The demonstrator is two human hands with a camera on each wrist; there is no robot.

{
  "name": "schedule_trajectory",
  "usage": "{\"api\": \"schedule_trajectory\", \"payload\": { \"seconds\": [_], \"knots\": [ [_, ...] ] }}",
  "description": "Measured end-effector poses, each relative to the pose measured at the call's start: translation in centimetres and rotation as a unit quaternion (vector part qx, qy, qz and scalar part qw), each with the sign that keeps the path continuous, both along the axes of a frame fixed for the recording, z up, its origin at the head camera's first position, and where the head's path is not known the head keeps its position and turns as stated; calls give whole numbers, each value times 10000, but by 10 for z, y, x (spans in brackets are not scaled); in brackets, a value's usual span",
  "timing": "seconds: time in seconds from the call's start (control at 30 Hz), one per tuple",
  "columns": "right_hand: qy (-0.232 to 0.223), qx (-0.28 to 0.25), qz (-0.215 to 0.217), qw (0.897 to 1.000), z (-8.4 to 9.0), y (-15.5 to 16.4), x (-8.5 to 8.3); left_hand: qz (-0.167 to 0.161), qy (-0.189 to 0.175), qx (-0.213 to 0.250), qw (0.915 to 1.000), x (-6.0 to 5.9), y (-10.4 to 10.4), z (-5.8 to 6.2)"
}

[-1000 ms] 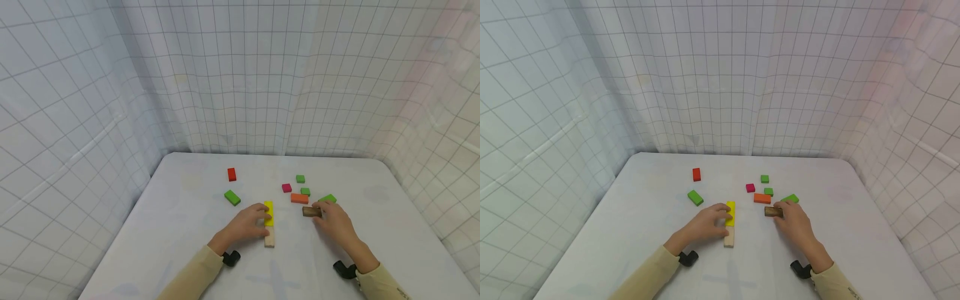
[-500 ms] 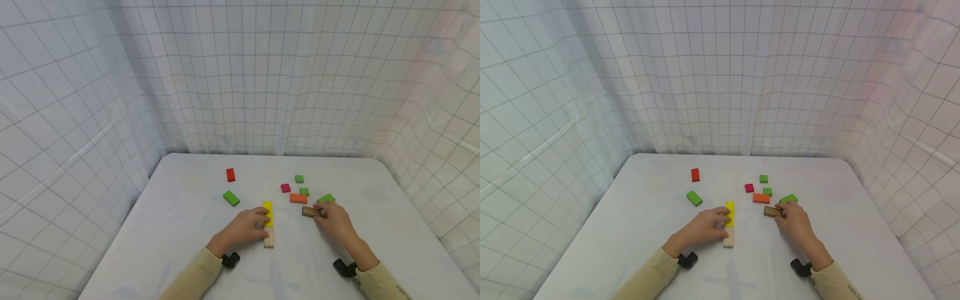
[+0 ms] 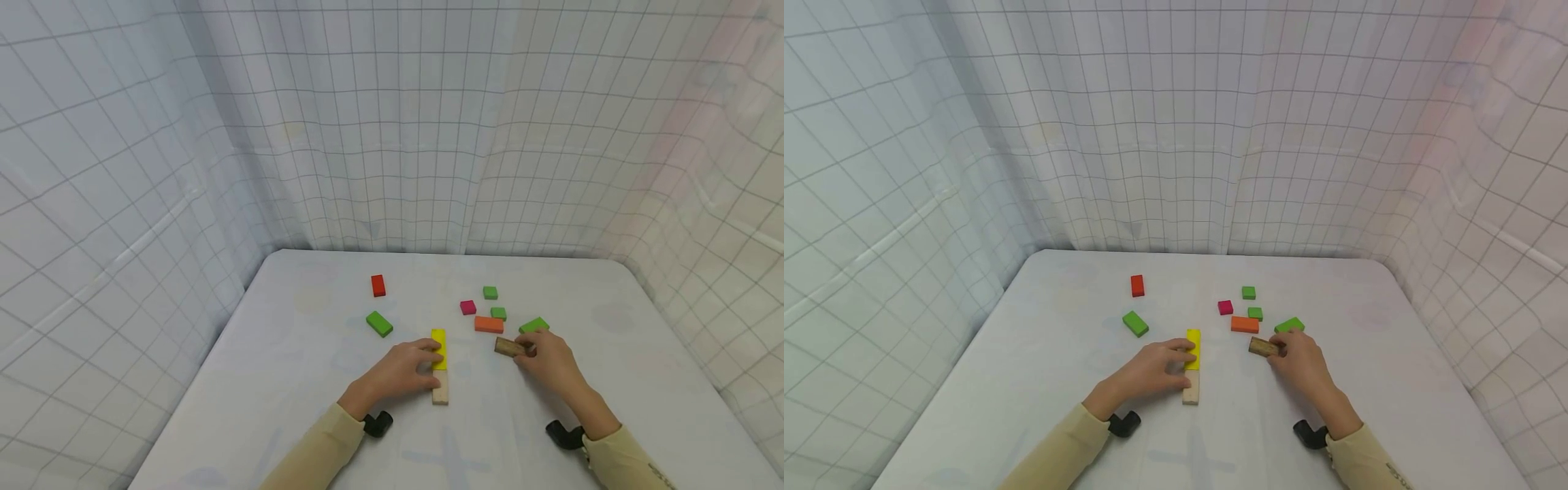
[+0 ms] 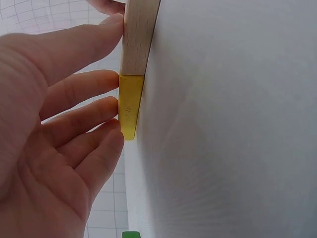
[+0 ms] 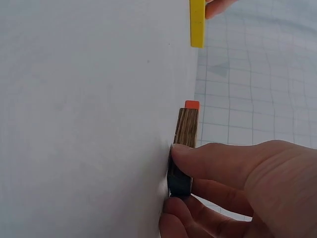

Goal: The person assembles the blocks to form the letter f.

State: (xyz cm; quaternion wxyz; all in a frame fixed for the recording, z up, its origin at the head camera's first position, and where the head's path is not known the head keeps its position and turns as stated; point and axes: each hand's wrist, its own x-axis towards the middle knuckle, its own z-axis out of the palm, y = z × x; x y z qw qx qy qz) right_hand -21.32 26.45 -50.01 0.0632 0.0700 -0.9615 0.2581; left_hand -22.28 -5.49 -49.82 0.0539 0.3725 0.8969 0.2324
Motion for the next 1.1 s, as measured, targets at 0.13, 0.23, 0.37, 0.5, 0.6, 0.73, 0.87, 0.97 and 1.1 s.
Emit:
{"api": "schedule_trajectory", "payload": {
  "seconds": [0.13,0.23,0.37,0.5,0.6,0.73,0.87,0.97,1.1],
  "knots": [
    [-42,-142,-8,9999,1,0,2,27,-4,-22,10000,0,0,-1],
    [-147,-270,-75,9995,3,-1,3,19,-7,-25,10000,-1,0,-2],
    [-276,-409,-163,9987,6,-2,3,6,-28,-7,10000,-1,0,-2],
    [-304,-514,-225,9980,9,-2,3,27,-62,-14,10000,0,0,-1],
    [-252,-624,-217,9975,11,-2,1,62,-89,-45,9999,0,0,0],
    [-211,-839,-200,9961,12,-1,-1,67,-121,-77,9999,2,1,2],
    [-224,-1035,-174,9942,10,-1,-3,48,-181,-76,9998,3,1,5],
    [-209,-1122,-171,9933,8,0,-4,39,-227,-85,9997,4,1,6],
    [-188,-1189,-220,9925,9,-1,-5,18,-236,-142,9996,3,0,6]
  ]
}}
